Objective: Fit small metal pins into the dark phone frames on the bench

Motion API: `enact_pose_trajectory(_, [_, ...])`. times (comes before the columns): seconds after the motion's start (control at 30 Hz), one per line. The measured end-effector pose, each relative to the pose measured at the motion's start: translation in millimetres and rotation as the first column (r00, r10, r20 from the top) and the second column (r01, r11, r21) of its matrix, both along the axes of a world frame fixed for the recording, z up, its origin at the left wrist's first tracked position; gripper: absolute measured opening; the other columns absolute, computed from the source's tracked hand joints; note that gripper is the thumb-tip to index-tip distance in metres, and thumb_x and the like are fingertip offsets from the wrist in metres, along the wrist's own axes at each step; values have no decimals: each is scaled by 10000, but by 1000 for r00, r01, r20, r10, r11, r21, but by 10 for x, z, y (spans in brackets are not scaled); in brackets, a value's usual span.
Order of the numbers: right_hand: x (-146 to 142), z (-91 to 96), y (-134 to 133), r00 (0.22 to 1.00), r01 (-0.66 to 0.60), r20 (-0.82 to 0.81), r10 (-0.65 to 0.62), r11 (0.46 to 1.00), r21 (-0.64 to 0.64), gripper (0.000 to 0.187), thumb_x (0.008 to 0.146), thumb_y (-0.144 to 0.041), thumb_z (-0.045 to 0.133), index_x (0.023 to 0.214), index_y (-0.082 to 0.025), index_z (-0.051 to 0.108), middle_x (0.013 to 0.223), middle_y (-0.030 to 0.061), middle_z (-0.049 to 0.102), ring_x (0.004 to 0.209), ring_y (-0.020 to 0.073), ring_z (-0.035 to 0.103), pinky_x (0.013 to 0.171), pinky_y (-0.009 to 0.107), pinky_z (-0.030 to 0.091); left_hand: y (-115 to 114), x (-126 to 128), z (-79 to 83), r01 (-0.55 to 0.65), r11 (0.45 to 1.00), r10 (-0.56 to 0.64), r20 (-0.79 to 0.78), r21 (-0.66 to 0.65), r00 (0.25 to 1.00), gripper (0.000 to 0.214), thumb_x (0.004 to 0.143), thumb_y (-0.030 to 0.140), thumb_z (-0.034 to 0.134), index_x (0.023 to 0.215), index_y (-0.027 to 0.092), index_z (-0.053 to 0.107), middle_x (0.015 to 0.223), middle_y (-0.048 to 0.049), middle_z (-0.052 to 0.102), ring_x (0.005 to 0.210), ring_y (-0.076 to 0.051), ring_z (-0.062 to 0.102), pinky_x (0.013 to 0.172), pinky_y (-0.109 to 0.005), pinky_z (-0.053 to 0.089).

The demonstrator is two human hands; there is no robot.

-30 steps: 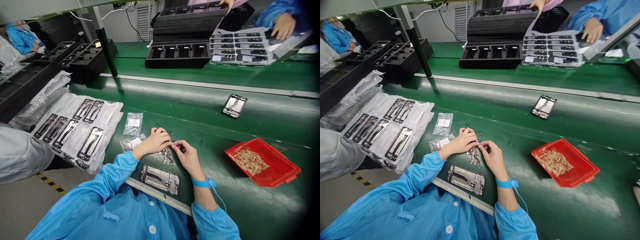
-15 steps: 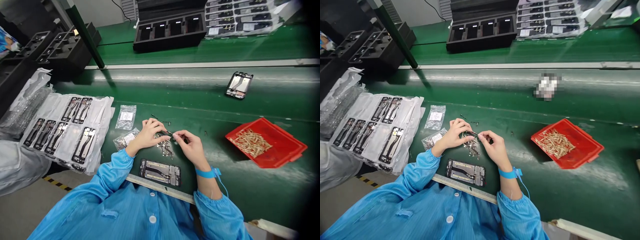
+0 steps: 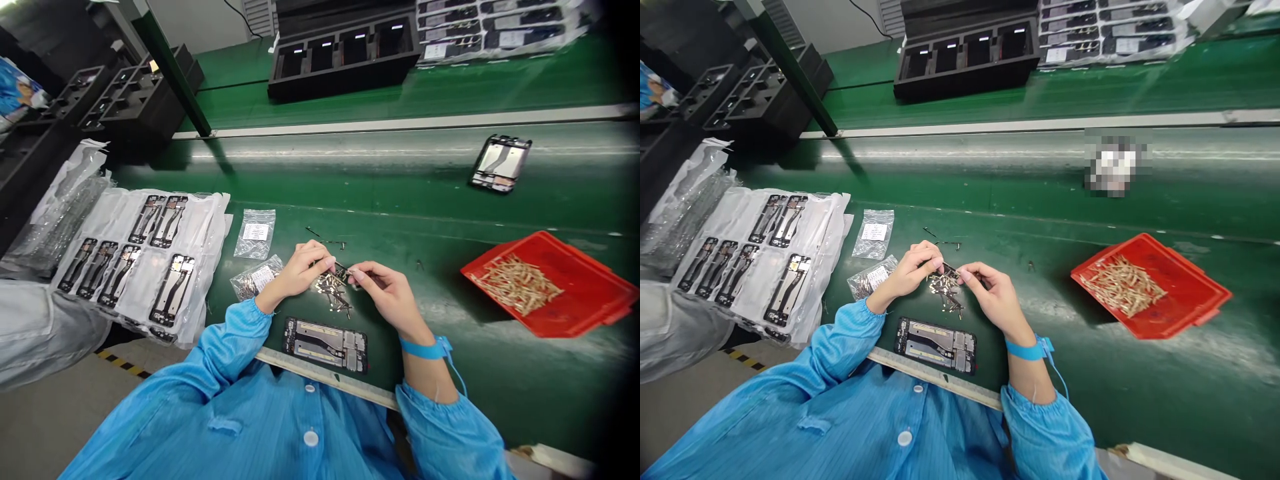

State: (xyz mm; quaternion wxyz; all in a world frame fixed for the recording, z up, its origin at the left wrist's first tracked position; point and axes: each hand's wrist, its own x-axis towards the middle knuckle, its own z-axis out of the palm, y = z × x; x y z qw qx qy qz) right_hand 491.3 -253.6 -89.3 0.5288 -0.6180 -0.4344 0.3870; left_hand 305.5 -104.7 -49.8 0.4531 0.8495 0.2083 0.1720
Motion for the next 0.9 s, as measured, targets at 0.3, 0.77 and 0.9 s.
enact_pose_trajectory(0.3, [20,-35,-5,993,37,112,-38,999,6,429,997,-629,662,976,-209,747,836,49,731,765,201,646,740,332,516,9,3,-79,-147,989,150,103,-34,983,469,1118,465,468,806,201,699,871,-40,743,972,-213,654,1052,-397,427])
enact_pose_trajectory(0.77, [-155,114,19,989,6,145,-34,983,184,250,1016,-484,704,1009,-252,797,911,49,711,816,206,603,747,354,471,-46,-9,-74,-48,997,56,130,-63,990,496,1110,490,476,772,195,688,855,-37,739,927,-201,657,1027,-376,440])
enact_pose_trajectory(0.9, [-124,27,-2,997,13,77,-25,990,142,269,989,-510,742,1024,-255,817,940,54,718,813,203,605,738,349,477,-34,-10,-80,-49,997,55,98,-63,994,481,1108,480,490,797,186,708,880,-47,756,954,-205,665,1037,-376,439])
